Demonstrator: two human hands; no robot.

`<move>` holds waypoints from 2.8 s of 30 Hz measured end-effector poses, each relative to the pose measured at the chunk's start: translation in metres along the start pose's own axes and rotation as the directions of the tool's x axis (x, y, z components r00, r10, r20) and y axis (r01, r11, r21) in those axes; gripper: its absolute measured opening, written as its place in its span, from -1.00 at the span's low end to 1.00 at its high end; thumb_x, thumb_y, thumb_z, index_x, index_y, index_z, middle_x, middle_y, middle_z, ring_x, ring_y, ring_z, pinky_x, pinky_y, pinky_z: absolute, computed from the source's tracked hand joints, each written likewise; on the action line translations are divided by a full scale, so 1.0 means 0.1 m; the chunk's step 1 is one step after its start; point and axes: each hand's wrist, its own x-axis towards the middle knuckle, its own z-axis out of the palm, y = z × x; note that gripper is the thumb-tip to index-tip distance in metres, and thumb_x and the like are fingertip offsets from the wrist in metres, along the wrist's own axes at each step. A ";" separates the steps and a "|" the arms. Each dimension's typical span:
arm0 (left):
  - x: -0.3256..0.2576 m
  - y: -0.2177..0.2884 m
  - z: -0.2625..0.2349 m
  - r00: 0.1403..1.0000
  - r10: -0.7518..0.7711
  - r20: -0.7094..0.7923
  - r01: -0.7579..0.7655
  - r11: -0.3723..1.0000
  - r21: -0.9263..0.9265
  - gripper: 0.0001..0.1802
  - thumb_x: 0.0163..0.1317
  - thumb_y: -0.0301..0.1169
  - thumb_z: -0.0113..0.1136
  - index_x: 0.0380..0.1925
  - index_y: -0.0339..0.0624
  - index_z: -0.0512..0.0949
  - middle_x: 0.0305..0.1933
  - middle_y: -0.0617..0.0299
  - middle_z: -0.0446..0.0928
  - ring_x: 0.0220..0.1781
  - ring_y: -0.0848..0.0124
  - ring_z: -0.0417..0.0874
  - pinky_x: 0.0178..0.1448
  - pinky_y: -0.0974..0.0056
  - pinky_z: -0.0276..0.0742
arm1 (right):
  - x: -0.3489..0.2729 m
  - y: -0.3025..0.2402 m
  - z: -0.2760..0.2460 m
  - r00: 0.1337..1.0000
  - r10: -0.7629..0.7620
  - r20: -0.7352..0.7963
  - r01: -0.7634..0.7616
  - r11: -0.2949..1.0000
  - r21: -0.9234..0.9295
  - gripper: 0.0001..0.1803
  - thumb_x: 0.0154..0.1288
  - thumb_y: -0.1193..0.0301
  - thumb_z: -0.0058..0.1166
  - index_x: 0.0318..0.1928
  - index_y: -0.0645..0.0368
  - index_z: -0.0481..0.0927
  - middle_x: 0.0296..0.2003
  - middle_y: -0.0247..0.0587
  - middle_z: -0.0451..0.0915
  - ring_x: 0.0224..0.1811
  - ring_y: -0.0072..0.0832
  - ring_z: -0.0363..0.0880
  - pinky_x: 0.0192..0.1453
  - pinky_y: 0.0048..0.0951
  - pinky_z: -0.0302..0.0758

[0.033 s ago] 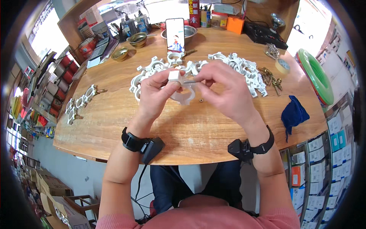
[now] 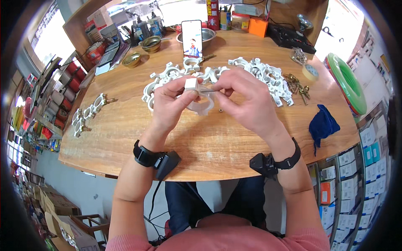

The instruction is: The person assembles white plastic hardware components by hand on a wooden table, inserting metal bolts and nuts into the pieces and fitting them together.

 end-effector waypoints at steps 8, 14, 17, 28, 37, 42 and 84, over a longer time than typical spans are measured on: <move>0.01 0.01 0.02 1.000 0.009 -0.003 -0.009 1.000 0.019 -0.68 0.04 -0.50 0.19 -0.15 -0.33 0.49 -0.17 0.19 0.54 -0.18 0.50 0.52 -0.05 0.40 0.44 | 0.00 -0.01 0.05 0.996 -0.041 -0.076 0.043 0.999 0.020 -0.90 -0.06 0.61 0.11 -0.45 0.27 0.49 -0.47 -0.23 0.46 -0.49 -0.49 0.49 -0.44 -0.54 0.46; -0.01 0.04 0.09 0.998 0.066 0.008 -0.067 0.986 0.153 -0.69 0.02 -0.54 0.18 -0.17 -0.33 0.49 -0.22 0.21 0.54 -0.24 0.54 0.52 -0.16 0.45 0.48 | 0.00 -0.02 0.04 0.999 -0.022 -0.049 0.024 0.999 0.034 -0.90 -0.03 0.62 0.09 -0.42 0.28 0.50 -0.46 -0.23 0.47 -0.48 -0.52 0.49 -0.38 -0.59 0.47; -0.01 0.10 0.11 0.998 0.054 0.022 -0.057 0.972 0.229 -0.70 0.01 -0.55 0.18 -0.18 -0.32 0.49 -0.27 0.24 0.54 -0.34 0.58 0.52 -0.29 0.50 0.48 | -0.01 -0.01 0.08 0.987 0.151 -0.046 -0.131 0.949 0.287 -0.90 0.02 0.62 0.08 -0.38 0.29 0.51 -0.44 -0.26 0.49 -0.44 -0.58 0.49 -0.35 -0.61 0.46; 0.00 0.11 0.21 0.977 0.205 -0.054 -0.156 0.868 0.472 -0.67 -0.02 -0.54 0.23 -0.19 -0.30 0.50 -0.35 0.25 0.53 -0.45 0.60 0.51 -0.43 0.52 0.43 | -0.02 -0.06 0.21 0.819 0.569 -0.076 -0.448 0.716 0.536 -0.91 0.05 0.58 0.11 -0.37 0.30 0.57 -0.49 -0.30 0.56 -0.46 -0.65 0.50 -0.34 -0.66 0.42; 0.00 0.09 0.26 0.960 0.264 -0.090 -0.154 0.773 0.616 -0.63 -0.05 -0.50 0.24 -0.15 -0.25 0.50 -0.42 0.20 0.50 -0.43 0.50 0.50 -0.34 0.43 0.42 | -0.11 -0.03 0.35 0.956 0.148 -0.254 -0.073 0.956 0.283 -0.82 0.01 0.54 0.14 -0.32 0.32 0.54 -0.42 -0.18 0.53 -0.37 -0.54 0.50 -0.30 -0.59 0.42; -0.01 0.11 0.22 0.990 0.144 -0.009 -0.128 0.908 0.398 -0.68 0.07 -0.41 0.15 -0.15 -0.29 0.51 -0.26 0.14 0.44 -0.22 0.48 0.45 -0.25 0.45 0.38 | 0.00 0.02 0.18 0.872 0.457 -0.174 -0.309 0.791 0.528 -0.83 0.09 0.51 0.11 -0.30 0.33 0.51 -0.39 -0.26 0.55 -0.36 -0.61 0.50 -0.29 -0.65 0.43; 0.04 -0.20 0.12 0.793 -0.589 -0.158 0.431 0.725 -0.538 -0.68 0.20 -0.28 -0.03 -0.18 -0.34 0.41 -0.25 0.07 0.51 -0.18 0.32 0.55 -0.14 0.22 0.55 | 0.13 0.45 -0.33 0.738 0.603 0.303 -0.561 0.797 -0.222 -0.83 0.04 0.40 0.06 -0.38 0.24 0.59 -0.55 -0.11 0.55 -0.53 -0.42 0.50 -0.41 -0.46 0.42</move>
